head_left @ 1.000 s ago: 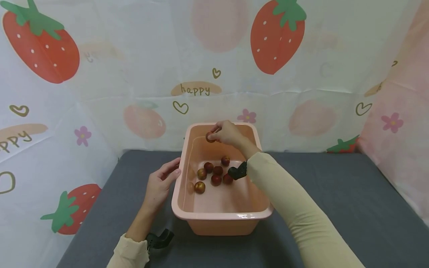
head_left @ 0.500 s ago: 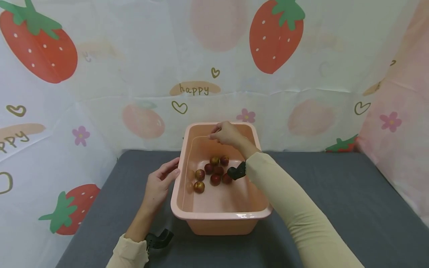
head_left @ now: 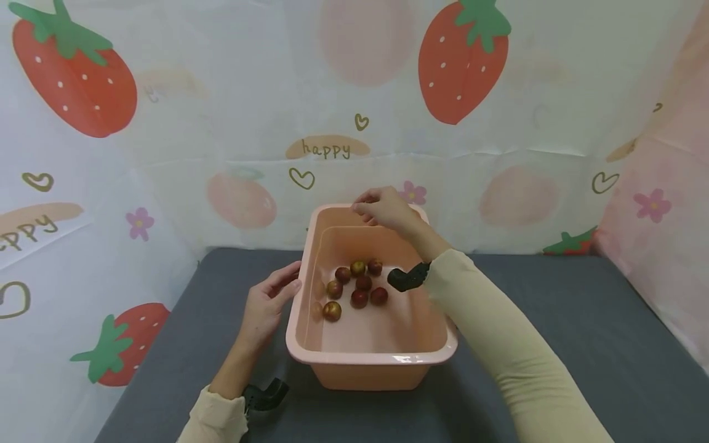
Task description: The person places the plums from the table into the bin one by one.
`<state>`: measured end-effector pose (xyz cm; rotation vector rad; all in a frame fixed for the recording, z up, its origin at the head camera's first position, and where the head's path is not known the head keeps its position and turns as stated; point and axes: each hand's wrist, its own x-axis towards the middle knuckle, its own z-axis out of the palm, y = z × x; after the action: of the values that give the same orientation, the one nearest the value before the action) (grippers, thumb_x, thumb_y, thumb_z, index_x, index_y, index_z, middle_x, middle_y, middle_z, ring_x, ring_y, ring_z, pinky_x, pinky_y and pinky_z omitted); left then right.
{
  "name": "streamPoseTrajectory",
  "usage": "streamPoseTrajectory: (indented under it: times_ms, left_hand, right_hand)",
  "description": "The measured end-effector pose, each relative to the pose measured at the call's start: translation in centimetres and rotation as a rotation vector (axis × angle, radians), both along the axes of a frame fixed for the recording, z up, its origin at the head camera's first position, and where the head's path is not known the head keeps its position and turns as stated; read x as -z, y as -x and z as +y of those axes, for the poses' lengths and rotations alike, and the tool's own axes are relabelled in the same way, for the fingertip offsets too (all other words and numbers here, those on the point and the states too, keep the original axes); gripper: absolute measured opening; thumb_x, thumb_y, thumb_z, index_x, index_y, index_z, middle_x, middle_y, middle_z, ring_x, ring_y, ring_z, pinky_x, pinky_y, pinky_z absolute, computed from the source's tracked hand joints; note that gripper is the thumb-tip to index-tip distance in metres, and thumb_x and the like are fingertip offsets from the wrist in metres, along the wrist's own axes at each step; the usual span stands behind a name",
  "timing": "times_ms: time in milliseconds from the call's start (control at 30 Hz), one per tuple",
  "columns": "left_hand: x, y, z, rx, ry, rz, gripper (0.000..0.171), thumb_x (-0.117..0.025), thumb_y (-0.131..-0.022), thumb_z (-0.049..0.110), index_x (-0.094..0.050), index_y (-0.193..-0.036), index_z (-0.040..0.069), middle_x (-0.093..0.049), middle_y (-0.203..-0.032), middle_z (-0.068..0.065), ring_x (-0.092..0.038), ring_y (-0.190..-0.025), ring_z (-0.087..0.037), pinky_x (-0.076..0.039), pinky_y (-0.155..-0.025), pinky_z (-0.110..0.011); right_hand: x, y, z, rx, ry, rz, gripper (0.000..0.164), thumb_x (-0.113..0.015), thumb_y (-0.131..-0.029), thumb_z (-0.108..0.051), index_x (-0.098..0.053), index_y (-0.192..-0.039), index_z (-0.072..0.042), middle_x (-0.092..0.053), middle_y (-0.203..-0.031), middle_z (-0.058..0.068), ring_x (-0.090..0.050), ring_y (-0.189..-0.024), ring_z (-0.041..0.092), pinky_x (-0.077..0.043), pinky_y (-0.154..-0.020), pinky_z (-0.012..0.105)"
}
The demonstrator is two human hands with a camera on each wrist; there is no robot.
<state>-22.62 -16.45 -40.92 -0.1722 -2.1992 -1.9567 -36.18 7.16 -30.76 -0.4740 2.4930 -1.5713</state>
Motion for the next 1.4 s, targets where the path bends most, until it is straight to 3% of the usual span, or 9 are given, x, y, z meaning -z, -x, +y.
streamPoseTrajectory:
  times_ms: [333,567,800,1067,1200,1400]
  left_hand:
    - [0.2,-0.1,0.1,-0.015,0.001,0.044,0.044,-0.066,-0.093,0.021,-0.059,-0.133,0.002,-0.061,-0.131,-0.021,-0.061,-0.107,0.001,-0.050,-0.087,-0.012]
    - [-0.2,-0.1,0.1,-0.017,0.000,-0.025,0.041,-0.064,-0.094,0.014,-0.058,-0.134,0.004,-0.060,-0.135,-0.017,-0.060,-0.111,0.000,-0.050,-0.090,-0.013]
    - [-0.2,-0.1,0.1,-0.019,0.011,-0.030,0.041,-0.064,-0.094,0.012,-0.059,-0.134,0.004,-0.060,-0.134,-0.017,-0.060,-0.108,0.004,-0.050,-0.089,-0.012]
    - [-0.1,0.0,0.1,-0.020,0.020,-0.029,0.042,-0.064,-0.094,0.014,-0.058,-0.135,0.005,-0.060,-0.135,-0.016,-0.060,-0.107,0.004,-0.050,-0.089,-0.012]
    - [0.0,0.0,0.1,-0.023,0.012,-0.021,0.041,-0.063,-0.095,0.012,-0.058,-0.134,0.004,-0.060,-0.134,-0.018,-0.060,-0.107,0.003,-0.050,-0.089,-0.012]
    - [-0.1,0.0,0.2,-0.024,0.008,-0.017,0.041,-0.064,-0.094,0.012,-0.058,-0.134,0.003,-0.060,-0.133,-0.019,-0.061,-0.107,0.002,-0.050,-0.089,-0.013]
  right_hand:
    - [-4.5,-2.6,5.1,0.017,0.013,0.145,0.028,-0.064,-0.095,-0.023,-0.066,-0.114,-0.002,-0.067,-0.098,0.008,-0.063,-0.085,0.017,-0.056,-0.080,0.028]
    - [-4.3,-4.9,9.7,0.071,-0.063,0.223,0.028,-0.065,-0.094,-0.024,-0.067,-0.114,-0.004,-0.068,-0.097,0.003,-0.062,-0.088,0.017,-0.055,-0.079,0.025]
    - [-1.6,-6.7,13.6,0.058,-0.099,0.207,0.033,-0.062,-0.096,-0.026,-0.064,-0.116,0.000,-0.066,-0.093,-0.006,-0.061,-0.086,0.009,-0.054,-0.079,0.020]
    - [2.8,-8.0,16.3,0.071,-0.175,0.198,0.034,-0.064,-0.095,-0.027,-0.065,-0.119,-0.002,-0.068,-0.115,0.018,-0.061,-0.087,0.002,-0.054,-0.079,0.021]
    - [5.8,-8.6,17.2,0.055,-0.195,0.161,0.035,-0.065,-0.094,-0.026,-0.065,-0.119,-0.001,-0.069,-0.114,0.018,-0.063,-0.091,0.006,-0.054,-0.080,0.027]
    - [9.8,-9.1,18.0,0.032,-0.289,0.123,0.034,-0.067,-0.092,-0.025,-0.066,-0.116,-0.002,-0.069,-0.110,0.014,-0.064,-0.097,0.023,-0.054,-0.081,0.039]
